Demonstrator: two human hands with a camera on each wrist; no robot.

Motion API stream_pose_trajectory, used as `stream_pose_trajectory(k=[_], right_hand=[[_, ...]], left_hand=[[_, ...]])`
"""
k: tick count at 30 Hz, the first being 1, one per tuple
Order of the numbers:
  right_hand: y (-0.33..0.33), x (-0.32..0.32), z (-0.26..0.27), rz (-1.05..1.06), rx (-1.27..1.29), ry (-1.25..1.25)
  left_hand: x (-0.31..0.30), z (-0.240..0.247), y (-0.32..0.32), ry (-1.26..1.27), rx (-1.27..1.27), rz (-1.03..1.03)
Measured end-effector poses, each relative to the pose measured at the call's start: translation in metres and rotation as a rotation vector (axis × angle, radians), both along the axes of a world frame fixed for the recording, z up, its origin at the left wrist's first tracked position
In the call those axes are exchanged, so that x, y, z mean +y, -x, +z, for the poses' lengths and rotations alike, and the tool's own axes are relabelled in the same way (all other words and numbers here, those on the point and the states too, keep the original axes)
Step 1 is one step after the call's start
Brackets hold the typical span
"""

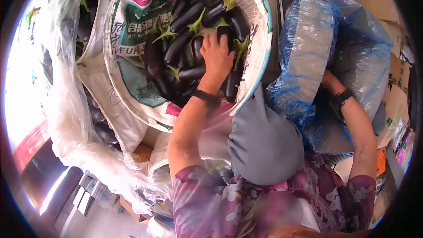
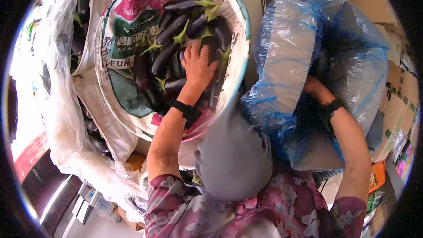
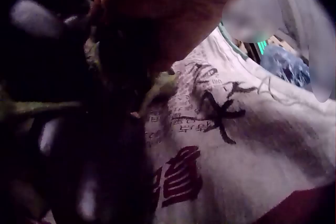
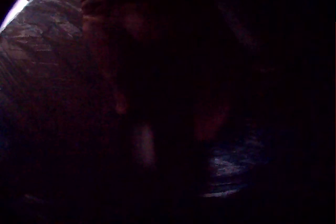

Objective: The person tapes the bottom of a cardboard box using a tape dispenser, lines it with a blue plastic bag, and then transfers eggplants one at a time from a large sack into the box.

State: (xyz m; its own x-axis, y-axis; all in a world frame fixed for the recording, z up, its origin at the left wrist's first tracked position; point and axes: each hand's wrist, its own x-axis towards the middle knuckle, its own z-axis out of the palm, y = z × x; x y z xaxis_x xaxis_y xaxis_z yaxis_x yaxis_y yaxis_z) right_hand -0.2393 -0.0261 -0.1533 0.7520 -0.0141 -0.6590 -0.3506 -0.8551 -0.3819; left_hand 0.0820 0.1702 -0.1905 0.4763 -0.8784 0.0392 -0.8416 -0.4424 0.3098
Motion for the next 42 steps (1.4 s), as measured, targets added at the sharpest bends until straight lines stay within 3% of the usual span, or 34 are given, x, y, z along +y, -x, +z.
stream_pose_trajectory(k=[1,4,11,13,15,17,18,20,21,23,26,28,30,31,32,33,35,36,37,40,42], right_hand=[[0.0,0.002,0.0,-0.016,0.0,-0.005],[0.01,-0.001,-0.002,-0.052,-0.015,-0.023],[0.03,-0.013,-0.016,-0.188,-0.066,-0.036],[-0.005,-0.004,-0.018,-0.251,-0.072,-0.038],[-0.002,-0.007,-0.02,-0.322,-0.094,-0.038],[0.012,-0.01,-0.021,-0.383,-0.118,-0.045],[0.012,-0.014,-0.017,-0.397,-0.127,-0.042],[0.005,-0.026,0.009,-0.686,0.058,-0.071],[0.001,-0.028,0.028,-0.701,0.053,-0.074],[-0.013,-0.032,0.073,-0.905,-0.003,-0.038],[-0.025,-0.037,0.128,-0.903,-0.14,-0.064],[-0.033,-0.025,0.172,-1.036,-0.373,-0.449],[-0.043,-0.022,0.218,-0.962,-0.497,-0.596],[-0.047,-0.014,0.229,-1.088,-0.654,-0.744],[-0.053,-0.008,0.227,-1.196,-0.826,-0.909],[-0.062,-0.003,0.245,-1.213,-0.836,-0.89],[-0.073,-0.001,0.28,-1.342,-0.795,-1.344],[-0.05,-0.023,0.241,-0.99,-1.003,-1.652],[-0.064,-0.008,0.276,-1.597,-0.931,-1.281],[-0.028,-0.015,0.239,-1.685,-0.91,-1.137],[-0.012,-0.022,0.226,-1.587,-0.585,-1.008]], left_hand=[[-0.008,0.001,0.0,0.001,0.007,-0.002],[-0.03,-0.006,0.008,-0.137,-0.065,-0.322],[-0.044,-0.042,0.027,-0.058,-0.368,-0.187],[-0.044,-0.008,0.017,-0.057,0.075,-0.091],[-0.033,-0.005,-0.012,0.225,0.328,-0.138],[-0.019,0.02,-0.033,0.206,1.029,0.15],[-0.012,0.047,-0.033,0.329,1.342,0.238],[0.002,0.093,-0.032,0.394,1.526,0.363],[0.009,0.107,-0.031,0.452,1.589,0.396],[0.024,0.124,-0.034,0.551,1.612,0.325],[0.025,0.161,-0.024,0.729,1.621,0.257],[0.012,0.187,-0.011,0.799,1.6,0.119],[-0.006,0.214,0.005,0.819,1.569,0.025],[-0.012,0.226,0.012,0.766,1.509,-0.003],[-0.028,0.23,0.022,0.742,1.519,-0.136],[-0.043,0.241,0.033,0.727,1.529,-0.27],[-0.067,0.25,0.047,0.546,1.392,-0.587],[-0.079,0.258,0.044,0.315,1.372,-0.84],[-0.085,0.268,0.048,0.159,1.259,-0.898],[-0.085,0.272,0.055,0.016,1.307,-0.815],[-0.077,0.27,0.045,-0.012,1.304,-0.532]])
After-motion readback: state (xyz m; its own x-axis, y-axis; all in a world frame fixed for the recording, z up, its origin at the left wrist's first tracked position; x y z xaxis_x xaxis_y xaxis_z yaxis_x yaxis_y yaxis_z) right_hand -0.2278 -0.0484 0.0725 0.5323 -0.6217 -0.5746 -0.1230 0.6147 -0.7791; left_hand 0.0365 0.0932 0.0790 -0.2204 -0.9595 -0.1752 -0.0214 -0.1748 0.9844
